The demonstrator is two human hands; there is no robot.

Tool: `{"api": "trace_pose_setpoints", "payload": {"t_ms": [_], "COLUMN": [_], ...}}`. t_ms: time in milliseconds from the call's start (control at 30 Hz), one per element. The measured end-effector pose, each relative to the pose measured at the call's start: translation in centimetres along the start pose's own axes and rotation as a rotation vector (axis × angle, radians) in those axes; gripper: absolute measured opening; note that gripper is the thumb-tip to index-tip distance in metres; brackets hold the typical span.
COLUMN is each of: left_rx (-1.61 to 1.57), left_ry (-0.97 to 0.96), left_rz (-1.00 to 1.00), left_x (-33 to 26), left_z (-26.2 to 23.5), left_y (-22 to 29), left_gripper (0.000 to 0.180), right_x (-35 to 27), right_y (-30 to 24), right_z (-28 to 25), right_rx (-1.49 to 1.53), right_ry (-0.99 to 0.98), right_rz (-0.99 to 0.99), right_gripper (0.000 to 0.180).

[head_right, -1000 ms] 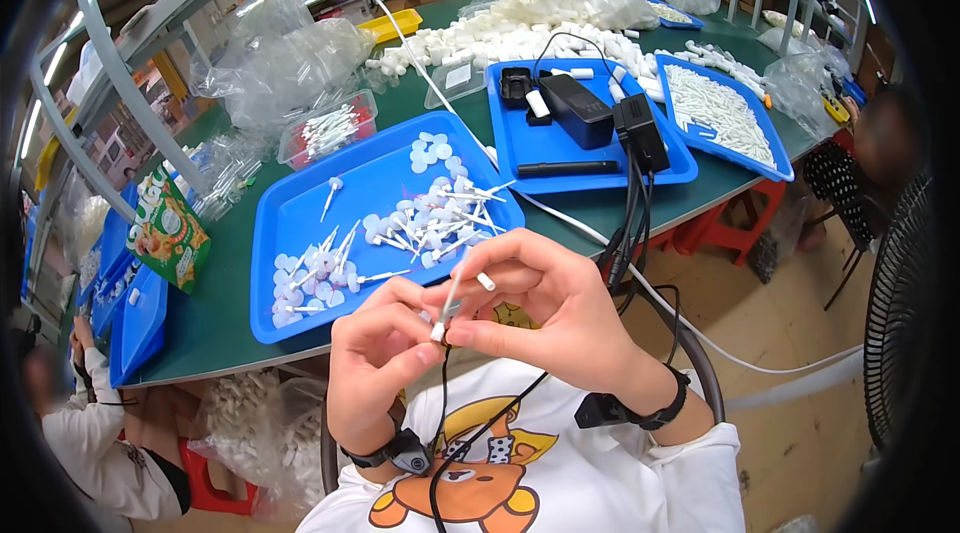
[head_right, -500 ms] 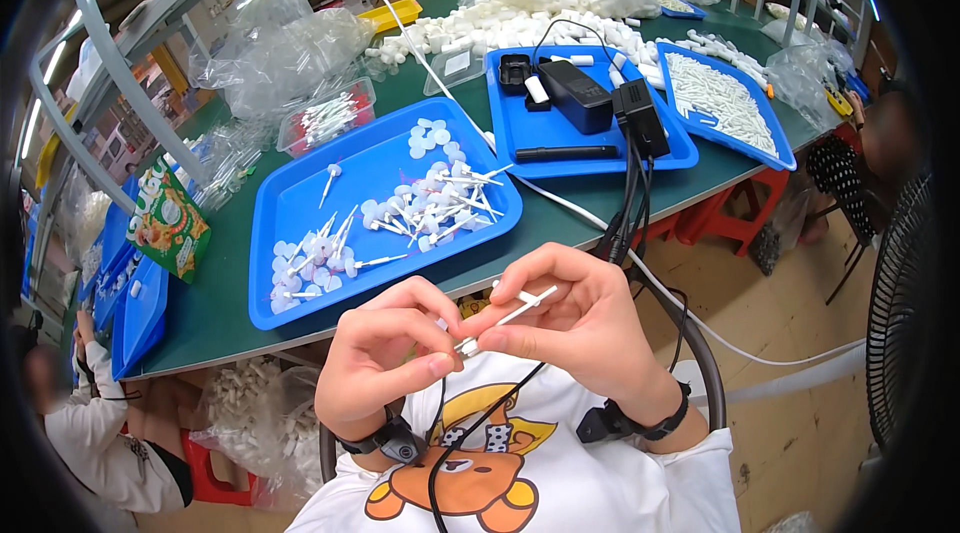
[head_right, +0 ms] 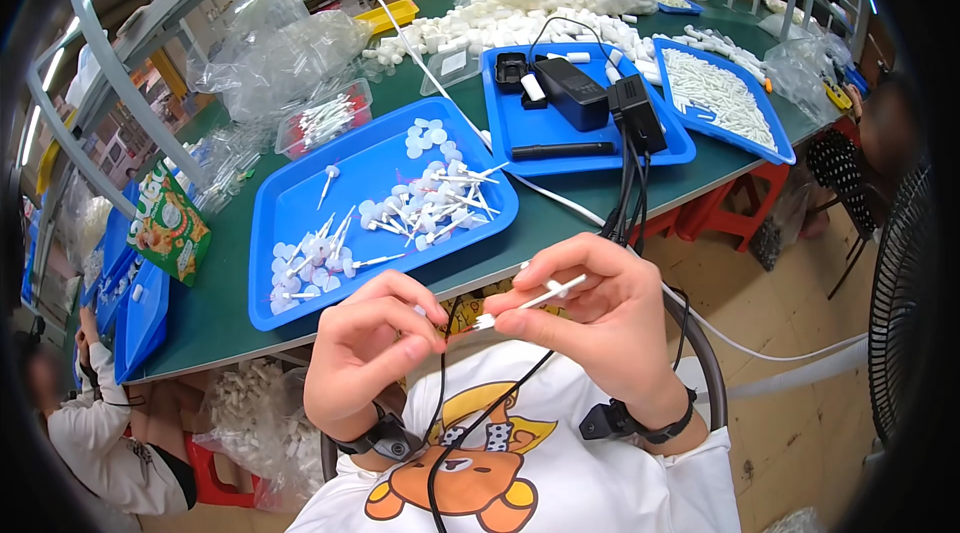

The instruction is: The person sits at a factory workstation and repeatedly assembles small white plastic components. They pick up a round cap and a thin rod from a blue tray, insert the rod into the cap, and place the finished unit back into the tray.

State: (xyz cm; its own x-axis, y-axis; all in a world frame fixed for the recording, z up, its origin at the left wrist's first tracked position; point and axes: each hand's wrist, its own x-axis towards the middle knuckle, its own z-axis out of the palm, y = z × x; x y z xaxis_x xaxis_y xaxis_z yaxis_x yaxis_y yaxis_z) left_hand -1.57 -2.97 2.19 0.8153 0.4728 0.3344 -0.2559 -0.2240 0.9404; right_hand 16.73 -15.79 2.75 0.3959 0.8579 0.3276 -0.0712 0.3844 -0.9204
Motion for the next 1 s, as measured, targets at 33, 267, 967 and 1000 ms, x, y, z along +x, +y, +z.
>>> {"api": "trace_pose_setpoints", "payload": {"t_ms": [33,267,967,1000], "left_rx": [-0.024,-0.246,-0.513,-0.489], "left_ry": [0.036,0.081,-0.045,-0.033], "left_rz": [0.023,0.116,0.193,0.182], "left_x": [0.0,-0.2,0.4,0.3], "left_z": [0.1,0.2,1.2,1.2], "left_y": [0.0,0.0,-1.5,-1.5], "left_gripper": [0.013,0.032,0.032,0.032], "right_x": [-0.1,-0.9,-0.6,-0.6], "right_y": [-0.1,-0.2,0.1,0.2], "right_z": [-0.1,0.0,0.7,0.7], "right_rx": [-0.024,-0.022,-0.234,-0.234], "right_ry": [0.021,0.038,-0.121,-0.141], "right_rz": [-0.028,-0.395,-0.647,-0.642], "right_gripper": [0.027,0.033,0.035,0.034]}}
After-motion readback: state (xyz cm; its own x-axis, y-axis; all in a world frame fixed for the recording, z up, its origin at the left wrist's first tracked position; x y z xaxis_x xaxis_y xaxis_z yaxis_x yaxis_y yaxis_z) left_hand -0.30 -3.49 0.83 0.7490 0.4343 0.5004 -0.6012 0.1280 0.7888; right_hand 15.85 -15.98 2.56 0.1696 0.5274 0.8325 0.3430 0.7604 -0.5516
